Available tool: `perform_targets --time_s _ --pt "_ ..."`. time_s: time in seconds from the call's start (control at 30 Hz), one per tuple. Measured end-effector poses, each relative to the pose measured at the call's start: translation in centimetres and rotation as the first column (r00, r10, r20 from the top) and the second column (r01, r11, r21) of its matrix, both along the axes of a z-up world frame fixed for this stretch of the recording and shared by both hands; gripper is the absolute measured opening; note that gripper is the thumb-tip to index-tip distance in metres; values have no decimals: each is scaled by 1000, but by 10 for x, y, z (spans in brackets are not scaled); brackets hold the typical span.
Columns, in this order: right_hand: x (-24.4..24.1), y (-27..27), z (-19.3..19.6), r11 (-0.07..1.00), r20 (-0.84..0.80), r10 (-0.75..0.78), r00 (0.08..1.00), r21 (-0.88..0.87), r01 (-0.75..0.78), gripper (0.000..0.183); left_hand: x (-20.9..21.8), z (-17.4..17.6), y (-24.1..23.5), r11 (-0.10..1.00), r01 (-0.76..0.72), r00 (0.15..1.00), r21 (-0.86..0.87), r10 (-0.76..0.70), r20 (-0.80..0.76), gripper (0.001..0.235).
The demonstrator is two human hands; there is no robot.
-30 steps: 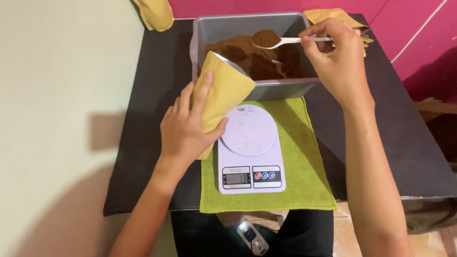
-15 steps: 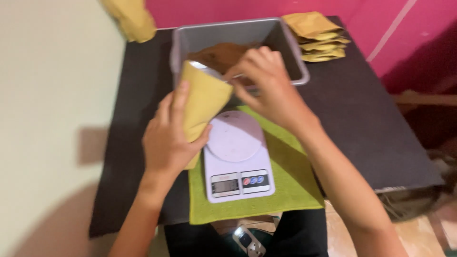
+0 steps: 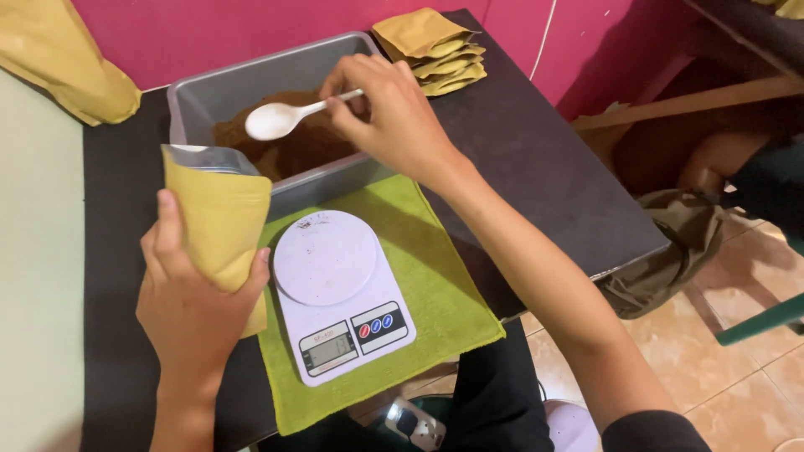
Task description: Packaging coffee powder by scooping it from a bulk container into individual pouches and weighing them on a digital scale.
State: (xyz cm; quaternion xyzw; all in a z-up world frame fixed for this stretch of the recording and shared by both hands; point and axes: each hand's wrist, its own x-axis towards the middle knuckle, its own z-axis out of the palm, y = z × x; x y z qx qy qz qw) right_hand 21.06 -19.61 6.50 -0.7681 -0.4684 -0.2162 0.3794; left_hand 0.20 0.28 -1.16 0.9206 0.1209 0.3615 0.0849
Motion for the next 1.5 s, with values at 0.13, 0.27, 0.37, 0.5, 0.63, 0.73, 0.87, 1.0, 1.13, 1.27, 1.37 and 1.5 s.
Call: perform_targets --time_s 0.13,0.27,0.37,0.5,0.63,0.73,0.87,1.0,1.13,1.27,1.37,1.5 --pt "28 -7 -28 997 -28 -79 997 16 79 7 -3 -1 2 990 16 1000 -141 -15 5 112" --pt "35 -10 -49 993 -129 -76 989 82 87 5 -8 -3 2 925 279 941 -259 -209 266 110" --pt "38 -10 -47 992 -110 -62 992 101 73 5 -1 22 -19 857 378 891 -352 -233 390 100" --pt "35 -10 -50 990 -141 -45 989 124 62 5 1 6 -27 766 293 939 -573 -117 324 112" --pt "41 -12 -55 990 -131 -18 991 134 36 5 15 -2 -42 742 312 929 -593 -107 356 120" --pt "46 -7 -60 980 -39 50 998 196 -41 7 22 5 -59 638 395 903 -661 -135 409 120" --pt "47 -10 -62 982 -44 42 998 184 -34 7 23 28 -81 535 479 873 -696 -206 442 110" --pt "43 -14 -57 992 -69 -9 998 125 17 6 28 24 -84 550 539 838 -637 -276 471 102" --pt "44 -15 -58 991 -72 13 997 135 -3 7 31 25 -84 672 529 836 -518 -305 457 103" --pt "42 -16 -57 993 -119 11 993 116 3 7 34 20 -76 696 545 825 -467 -348 445 115" --pt "42 -18 -58 994 -124 22 992 113 -8 6 37 15 -58 602 655 744 -456 -409 528 112" --pt "36 -23 -57 992 -10 -50 999 115 50 7 37 35 -16 698 624 722 -350 -344 600 42"
